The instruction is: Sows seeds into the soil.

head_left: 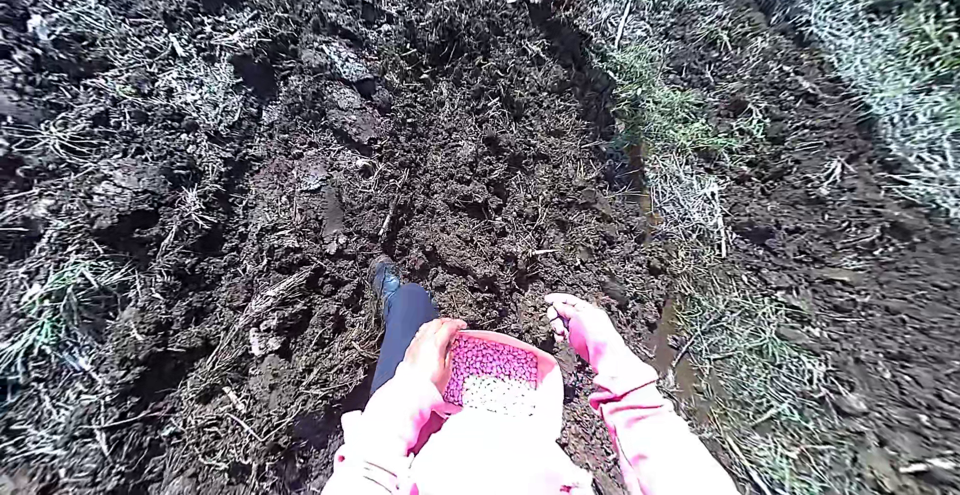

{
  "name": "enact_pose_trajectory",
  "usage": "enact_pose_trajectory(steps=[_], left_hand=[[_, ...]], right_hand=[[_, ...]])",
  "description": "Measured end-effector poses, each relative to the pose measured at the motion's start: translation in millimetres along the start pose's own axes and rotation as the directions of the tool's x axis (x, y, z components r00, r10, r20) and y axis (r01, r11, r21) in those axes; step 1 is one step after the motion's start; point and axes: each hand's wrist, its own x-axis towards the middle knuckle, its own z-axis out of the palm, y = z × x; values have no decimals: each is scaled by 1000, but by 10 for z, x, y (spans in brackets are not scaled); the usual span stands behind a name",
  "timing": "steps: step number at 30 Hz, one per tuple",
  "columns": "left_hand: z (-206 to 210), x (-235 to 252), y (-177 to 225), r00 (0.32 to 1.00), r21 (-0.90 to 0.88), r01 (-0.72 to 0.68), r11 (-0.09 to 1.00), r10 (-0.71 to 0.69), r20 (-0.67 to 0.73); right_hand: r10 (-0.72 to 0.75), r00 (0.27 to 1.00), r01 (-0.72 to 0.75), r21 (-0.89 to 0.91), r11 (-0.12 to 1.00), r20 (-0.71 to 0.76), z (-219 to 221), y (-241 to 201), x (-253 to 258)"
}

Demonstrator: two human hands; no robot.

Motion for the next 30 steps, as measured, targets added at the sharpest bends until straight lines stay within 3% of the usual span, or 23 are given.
enact_pose_trajectory(steps=[6, 9, 12, 17, 23, 28, 30], left_hand=[[-330, 239, -133, 990, 89, 129, 988, -134, 49], [-447, 240, -219, 995, 65, 104, 993, -104, 5], [-385, 249, -215, 1000, 14, 23, 1000, -23, 16], [-158, 231, -119, 995, -10, 58, 998, -57, 84], [-217, -27, -398, 980, -87, 93, 992, -106, -168], [-257, -208, -507, 911, -129, 69, 989, -115, -397], [-355, -185, -510, 902, -139, 69, 988, -121, -415]], right_hand=[[17, 997, -19, 25, 1000, 71, 159, -58, 105], [-6, 999, 3, 63, 998, 53, 261, -168, 137], [-21, 998, 16, 76, 997, 62, 346, -254, 113], [17, 993, -19, 21, 1000, 114, 305, -104, 41], [19, 988, -9, -64, 998, 152, 394, -157, 200], [-89, 961, 129, -136, 982, 262, 872, -810, 522], [-134, 961, 174, -153, 973, 241, 1096, -1090, 651]])
